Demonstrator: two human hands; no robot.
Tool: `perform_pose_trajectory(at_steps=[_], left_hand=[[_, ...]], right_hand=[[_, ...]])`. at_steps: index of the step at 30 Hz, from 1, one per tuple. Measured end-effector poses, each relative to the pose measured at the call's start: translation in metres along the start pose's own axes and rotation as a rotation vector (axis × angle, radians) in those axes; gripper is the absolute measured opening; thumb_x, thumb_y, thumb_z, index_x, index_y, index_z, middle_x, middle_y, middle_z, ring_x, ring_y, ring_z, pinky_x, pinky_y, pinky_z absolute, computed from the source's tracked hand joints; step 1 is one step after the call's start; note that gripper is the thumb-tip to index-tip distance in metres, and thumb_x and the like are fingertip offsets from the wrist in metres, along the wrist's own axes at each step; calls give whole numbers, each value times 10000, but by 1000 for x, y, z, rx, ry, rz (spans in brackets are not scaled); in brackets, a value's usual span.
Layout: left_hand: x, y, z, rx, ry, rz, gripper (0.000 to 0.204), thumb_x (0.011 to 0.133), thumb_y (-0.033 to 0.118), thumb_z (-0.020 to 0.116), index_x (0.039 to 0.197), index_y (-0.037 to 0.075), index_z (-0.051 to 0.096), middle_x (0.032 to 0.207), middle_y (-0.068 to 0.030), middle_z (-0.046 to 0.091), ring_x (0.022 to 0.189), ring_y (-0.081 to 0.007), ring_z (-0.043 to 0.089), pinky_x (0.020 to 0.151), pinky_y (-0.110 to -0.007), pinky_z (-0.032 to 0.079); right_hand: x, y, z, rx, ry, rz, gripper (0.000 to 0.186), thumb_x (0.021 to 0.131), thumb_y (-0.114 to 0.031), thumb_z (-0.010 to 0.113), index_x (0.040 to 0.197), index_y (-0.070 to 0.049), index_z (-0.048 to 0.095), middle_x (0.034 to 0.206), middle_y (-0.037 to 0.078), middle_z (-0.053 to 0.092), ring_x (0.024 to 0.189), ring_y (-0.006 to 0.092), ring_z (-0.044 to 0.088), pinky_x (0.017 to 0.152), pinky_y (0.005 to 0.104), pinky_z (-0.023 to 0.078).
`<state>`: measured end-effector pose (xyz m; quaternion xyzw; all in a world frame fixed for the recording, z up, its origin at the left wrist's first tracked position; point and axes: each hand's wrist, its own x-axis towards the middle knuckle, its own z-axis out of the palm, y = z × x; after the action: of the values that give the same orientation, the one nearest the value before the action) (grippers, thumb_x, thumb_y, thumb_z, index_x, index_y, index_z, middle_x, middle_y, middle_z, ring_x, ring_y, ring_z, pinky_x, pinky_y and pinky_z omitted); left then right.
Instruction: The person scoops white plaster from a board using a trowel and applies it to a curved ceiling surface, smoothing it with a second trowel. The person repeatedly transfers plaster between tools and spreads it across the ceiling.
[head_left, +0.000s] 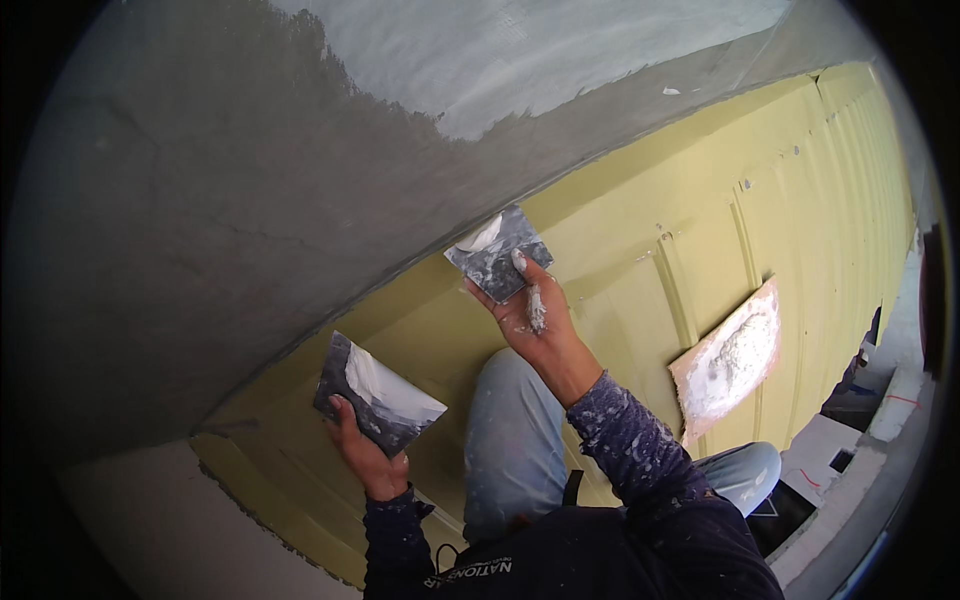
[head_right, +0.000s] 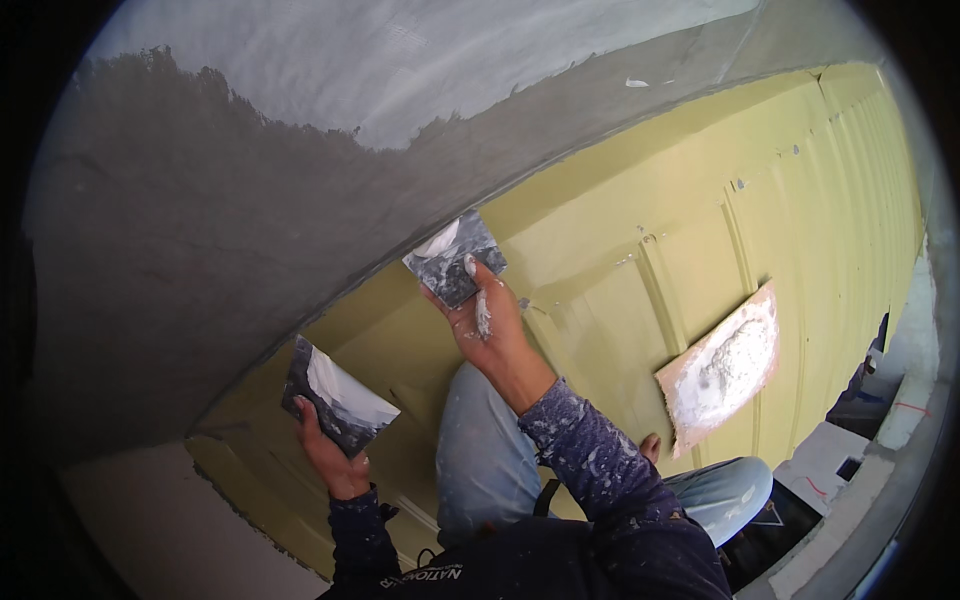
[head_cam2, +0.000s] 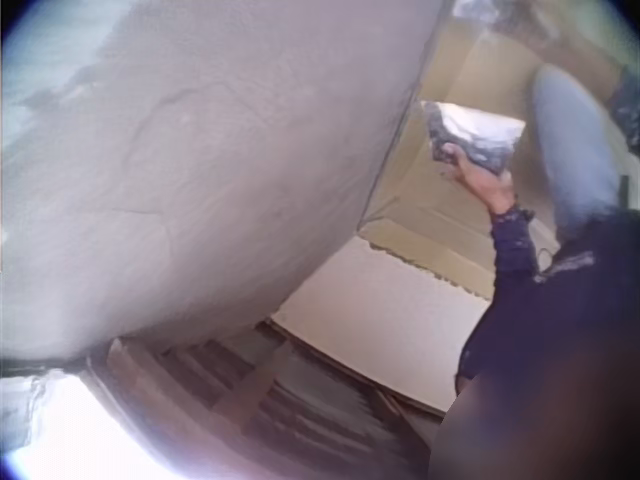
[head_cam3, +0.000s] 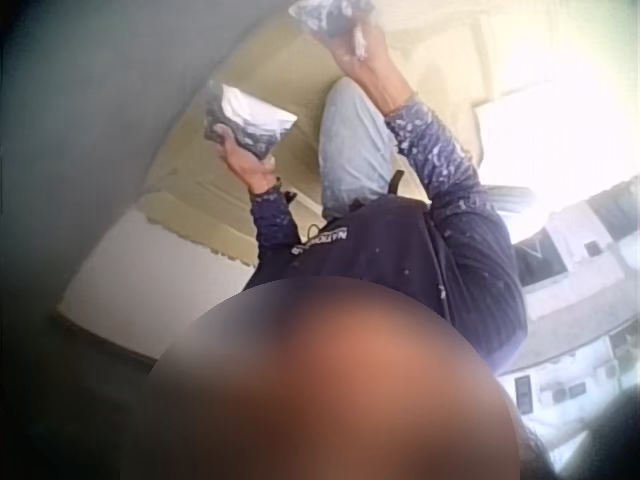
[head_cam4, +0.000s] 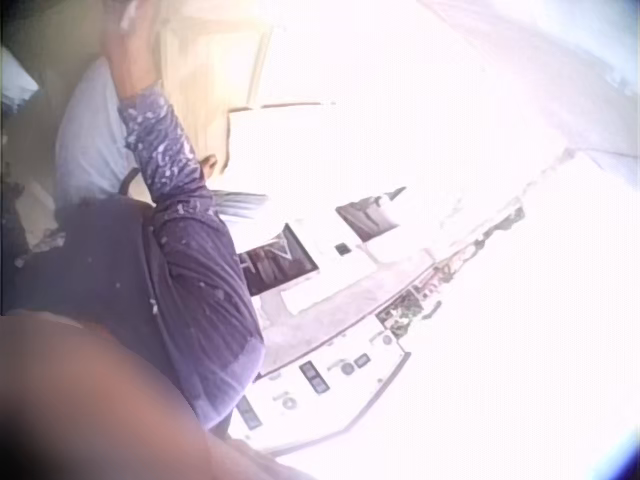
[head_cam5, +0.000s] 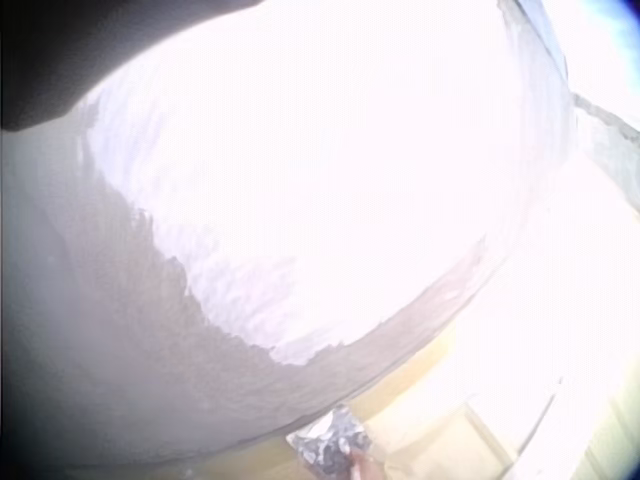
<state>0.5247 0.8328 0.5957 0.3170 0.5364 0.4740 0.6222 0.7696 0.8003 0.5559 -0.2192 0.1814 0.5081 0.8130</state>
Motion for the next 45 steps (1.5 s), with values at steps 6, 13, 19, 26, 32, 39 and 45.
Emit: perform_pose_trajectory(at_steps=[6, 13, 19, 26, 32, 39, 45], left_hand=[[4, 1, 10, -138, -153, -233, 495, 996, 348, 547, 1378, 40, 479, 1355, -66, 536, 1201, -215, 533, 1010, -382, 428], [-17, -32, 90, -430, -535, -754, 450, 1043, 394, 422, 1345, 71, 511, 1239, -82, 610, 1051, -205, 621, 936, -365, 502], [-36, -25, 131, -534, -708, -844, 490, 1054, 417, 361, 1358, 55, 491, 1210, -134, 605, 1090, -241, 617, 948, -410, 498], [-36, -27, 140, -503, -686, -507, 451, 1037, 345, 453, 1406, 85, 469, 1363, -63, 554, 1232, -236, 544, 1050, -409, 429], [-67, -49, 172, -493, -545, -542, 461, 1023, 358, 495, 1395, 85, 473, 1337, -58, 565, 1204, -222, 553, 1039, -395, 428], [-52, -44, 154, -503, -645, -642, 402, 1031, 308, 486, 1358, 75, 508, 1300, -65, 591, 1188, -200, 568, 1032, -355, 438], [-70, -50, 149, -209, -754, -720, 393, 1027, 281, 505, 1347, 54, 506, 1249, -51, 603, 1143, -165, 582, 970, -344, 479]], right_hand=[[-26, -6, 0, -171, 42, -111, 268, 1008, -155, 494, 1226, 0, 514, 1254, 119, 598, 1148, 267, 596, 1015, 469, 474], [-99, -57, -1, -1550, -929, -1127, 498, 907, -181, 671, 1364, -330, 541, 1329, 80, 518, 1196, 296, 511, 1023, 482, 415], [-113, -81, 3, -1853, -917, -1157, 562, 739, -89, 746, 1209, -388, 669, 1319, 44, 499, 1188, 313, 490, 1009, 479, 395], [-114, -114, -33, -1796, -347, -840, 556, 930, -47, 486, 1473, -74, 364, 1396, 189, 413, 1279, 333, 426, 1103, 430, 307], [-124, -73, -56, -1256, -365, -1130, 626, 1015, -286, 413, 1498, 35, 179, 1417, 310, 345, 1314, 410, 389, 1118, 500, 284], [-117, -98, -40, -1530, -203, -647, 373, 965, -191, 545, 1291, -17, 500, 1104, 155, 591, 1034, 264, 581, 943, 379, 458], [-85, -131, -3, -317, -95, -431, 311, 1031, -386, 472, 903, -107, 523, 732, -7, 506, 590, 79, 476, 531, 220, 415]])
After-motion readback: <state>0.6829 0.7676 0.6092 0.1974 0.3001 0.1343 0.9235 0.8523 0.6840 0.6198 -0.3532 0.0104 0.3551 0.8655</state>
